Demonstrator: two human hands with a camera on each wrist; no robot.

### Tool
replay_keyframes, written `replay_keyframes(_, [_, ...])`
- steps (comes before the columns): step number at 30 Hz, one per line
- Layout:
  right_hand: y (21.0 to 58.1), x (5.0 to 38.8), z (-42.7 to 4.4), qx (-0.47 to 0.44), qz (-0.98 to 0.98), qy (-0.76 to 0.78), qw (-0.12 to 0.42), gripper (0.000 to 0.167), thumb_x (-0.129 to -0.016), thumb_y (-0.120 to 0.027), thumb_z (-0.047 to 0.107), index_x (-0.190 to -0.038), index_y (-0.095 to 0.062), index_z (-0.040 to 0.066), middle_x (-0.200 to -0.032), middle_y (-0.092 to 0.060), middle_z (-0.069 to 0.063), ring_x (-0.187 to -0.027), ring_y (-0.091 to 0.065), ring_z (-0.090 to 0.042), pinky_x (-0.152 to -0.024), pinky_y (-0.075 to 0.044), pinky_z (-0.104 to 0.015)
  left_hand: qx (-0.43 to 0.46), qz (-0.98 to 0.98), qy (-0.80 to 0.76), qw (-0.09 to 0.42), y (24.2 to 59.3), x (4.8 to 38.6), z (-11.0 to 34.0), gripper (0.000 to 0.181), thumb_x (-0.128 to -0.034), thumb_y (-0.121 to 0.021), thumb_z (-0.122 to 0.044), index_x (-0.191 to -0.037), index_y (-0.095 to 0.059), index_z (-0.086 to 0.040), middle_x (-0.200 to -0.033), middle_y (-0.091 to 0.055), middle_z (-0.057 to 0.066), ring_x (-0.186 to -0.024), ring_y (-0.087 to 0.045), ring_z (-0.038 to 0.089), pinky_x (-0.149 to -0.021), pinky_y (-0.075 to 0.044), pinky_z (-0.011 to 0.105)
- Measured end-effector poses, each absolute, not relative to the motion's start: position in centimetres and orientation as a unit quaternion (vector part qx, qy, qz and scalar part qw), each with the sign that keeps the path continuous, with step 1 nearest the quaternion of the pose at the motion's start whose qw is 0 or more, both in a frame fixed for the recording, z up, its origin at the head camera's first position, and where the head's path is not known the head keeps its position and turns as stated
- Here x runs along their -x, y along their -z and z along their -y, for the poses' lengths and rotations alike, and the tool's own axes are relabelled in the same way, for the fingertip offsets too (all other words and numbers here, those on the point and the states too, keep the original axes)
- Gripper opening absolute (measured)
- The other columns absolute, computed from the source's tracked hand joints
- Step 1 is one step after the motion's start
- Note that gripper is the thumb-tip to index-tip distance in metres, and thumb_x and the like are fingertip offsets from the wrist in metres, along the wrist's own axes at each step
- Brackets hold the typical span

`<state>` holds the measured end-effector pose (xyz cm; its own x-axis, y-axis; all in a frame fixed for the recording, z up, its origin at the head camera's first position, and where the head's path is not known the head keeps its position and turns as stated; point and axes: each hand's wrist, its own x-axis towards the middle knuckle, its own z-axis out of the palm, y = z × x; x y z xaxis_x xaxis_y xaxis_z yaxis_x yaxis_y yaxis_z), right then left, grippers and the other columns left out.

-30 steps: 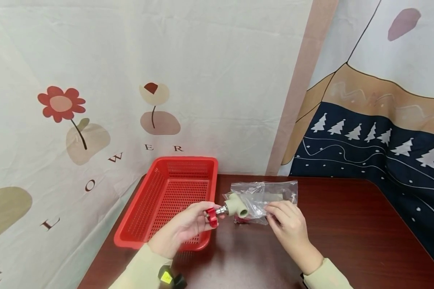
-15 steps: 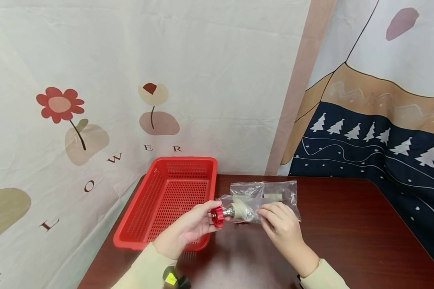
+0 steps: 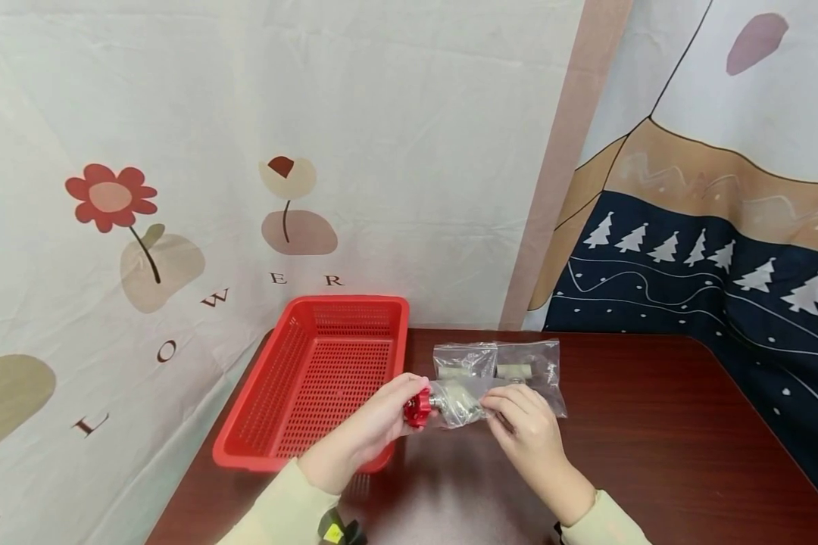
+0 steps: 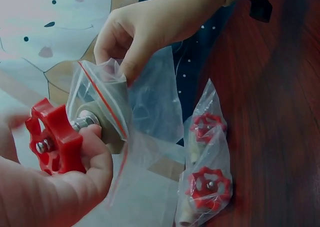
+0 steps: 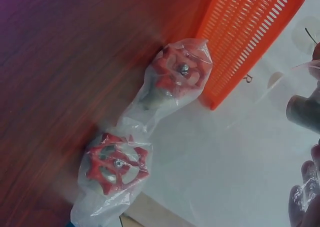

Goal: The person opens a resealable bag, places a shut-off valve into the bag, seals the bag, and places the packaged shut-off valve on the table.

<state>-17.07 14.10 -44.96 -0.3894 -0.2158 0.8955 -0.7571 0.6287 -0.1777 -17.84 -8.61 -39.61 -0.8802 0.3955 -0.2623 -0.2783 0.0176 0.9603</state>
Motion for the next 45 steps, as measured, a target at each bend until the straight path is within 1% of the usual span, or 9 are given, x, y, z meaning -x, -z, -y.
replay_keyframes(6, [44.9, 17.1, -13.9, -0.302, 0.781, -0.305, 0.453, 0.017, -0.070, -0.066, 0.003, -0.084, -0.072, 0.011, -0.086, -0.069, 0.004, -0.079, -0.060, -0.015, -0.074, -0.044, -0.029, -0.047, -0.713, -0.675, 0.184, 39.8, 17.3, 8.4, 0.056, -0.0812, -0.073, -0.017, -0.120, -0.033, -0.006, -0.106, -0.051, 0.011, -0.087, -0.051, 0.017, -0.071, -0.046, 0.025])
replay_keyframes(9, [44.9, 17.2, -13.8, -0.301, 0.779, -0.307, 0.456, 0.017, -0.070, -0.066, 0.002, -0.083, -0.072, 0.011, -0.085, -0.069, 0.004, -0.078, -0.061, -0.015, -0.073, -0.044, -0.029, -0.034, -0.723, -0.675, 0.144, 40.1, 17.3, 8.1, 0.057, -0.0834, -0.070, -0.018, -0.120, -0.027, -0.007, -0.114, -0.048, 0.014, -0.095, -0.050, 0.019, -0.075, -0.046, 0.025])
replay_keyframes(12, [44.9, 17.2, -13.7, -0.300, 0.779, -0.309, 0.456, 0.018, -0.070, -0.066, 0.002, -0.083, -0.072, 0.011, -0.085, -0.069, 0.004, -0.077, -0.060, -0.014, -0.071, -0.044, -0.028, -0.020, -0.714, -0.688, 0.126, 40.4, 17.4, 7.8, 0.049, -0.0864, -0.065, -0.017, -0.116, -0.027, -0.006, -0.103, -0.051, 0.010, -0.086, -0.050, 0.017, -0.071, -0.042, 0.024])
replay_keyframes(16, [45.0, 17.2, -13.6, -0.296, 0.782, -0.309, 0.453, 0.018, -0.069, -0.067, 0.002, -0.083, -0.072, 0.012, -0.085, -0.068, 0.005, -0.076, -0.059, -0.013, -0.069, -0.042, -0.026, 0.000, -0.687, -0.715, 0.127, 40.6, 17.3, 7.4, 0.041, -0.0898, -0.059, -0.018, -0.113, -0.027, -0.006, -0.088, -0.048, 0.002, -0.072, -0.045, 0.012, -0.062, -0.036, 0.023])
replay_keyframes(25, [45.0, 17.0, -13.5, -0.288, 0.787, -0.308, 0.451, 0.018, -0.068, -0.066, 0.002, -0.082, -0.072, 0.012, -0.085, -0.068, 0.005, -0.077, -0.059, -0.013, -0.069, -0.041, -0.026, 0.031, -0.660, -0.740, 0.127, 41.2, 17.0, 7.6, 0.040, -0.0920, -0.060, -0.024, -0.115, -0.036, -0.003, -0.091, -0.050, 0.002, -0.073, -0.046, 0.011, -0.064, -0.039, 0.022])
replay_keyframes(29, [44.9, 17.1, -13.7, -0.282, 0.787, -0.311, 0.453, 0.019, -0.068, -0.066, 0.001, -0.081, -0.072, 0.012, -0.085, -0.069, 0.005, -0.077, -0.060, -0.013, -0.071, -0.043, -0.027, 0.025, -0.651, -0.746, 0.136, 41.4, 17.1, 7.9, 0.049, -0.0912, -0.063, -0.026, -0.125, -0.044, 0.004, -0.096, -0.054, 0.004, -0.077, -0.052, 0.011, -0.068, -0.048, 0.023])
replay_keyframes(33, [44.8, 17.2, -14.1, -0.269, 0.787, -0.316, 0.458, 0.021, -0.069, -0.063, -0.001, -0.082, -0.072, 0.012, -0.084, -0.070, 0.004, -0.077, -0.060, -0.014, -0.070, -0.043, -0.026, 0.027, -0.628, -0.761, 0.157, 41.7, 17.1, 8.2, 0.057, -0.0911, -0.063, -0.025, -0.133, -0.042, 0.006, -0.102, -0.058, 0.005, -0.081, -0.059, 0.011, -0.076, -0.056, 0.029])
replay_keyframes(40, [44.5, 17.1, -14.1, -0.272, 0.786, -0.278, 0.480, 0.020, -0.070, -0.061, 0.001, -0.084, -0.073, 0.010, -0.085, -0.070, 0.000, -0.076, -0.061, -0.019, -0.069, -0.044, -0.033, 0.058, -0.602, -0.777, 0.172, 41.8, 16.7, 8.1, 0.056, -0.0907, -0.064, -0.028, -0.131, -0.047, 0.006, -0.093, -0.068, -0.004, -0.088, -0.064, 0.009, -0.085, -0.054, 0.032])
replay_keyframes(45, [44.4, 16.7, -13.8, -0.279, 0.797, -0.243, 0.477, 0.032, -0.071, -0.054, 0.006, -0.098, -0.073, 0.010, -0.090, -0.070, -0.001, -0.077, -0.061, -0.021, -0.071, -0.046, -0.037, 0.070, -0.609, -0.775, 0.153, 41.8, 16.4, 7.7, 0.056, -0.0895, -0.065, -0.028, -0.131, -0.050, 0.005, -0.097, -0.070, -0.002, -0.092, -0.064, 0.009, -0.094, -0.049, 0.032])
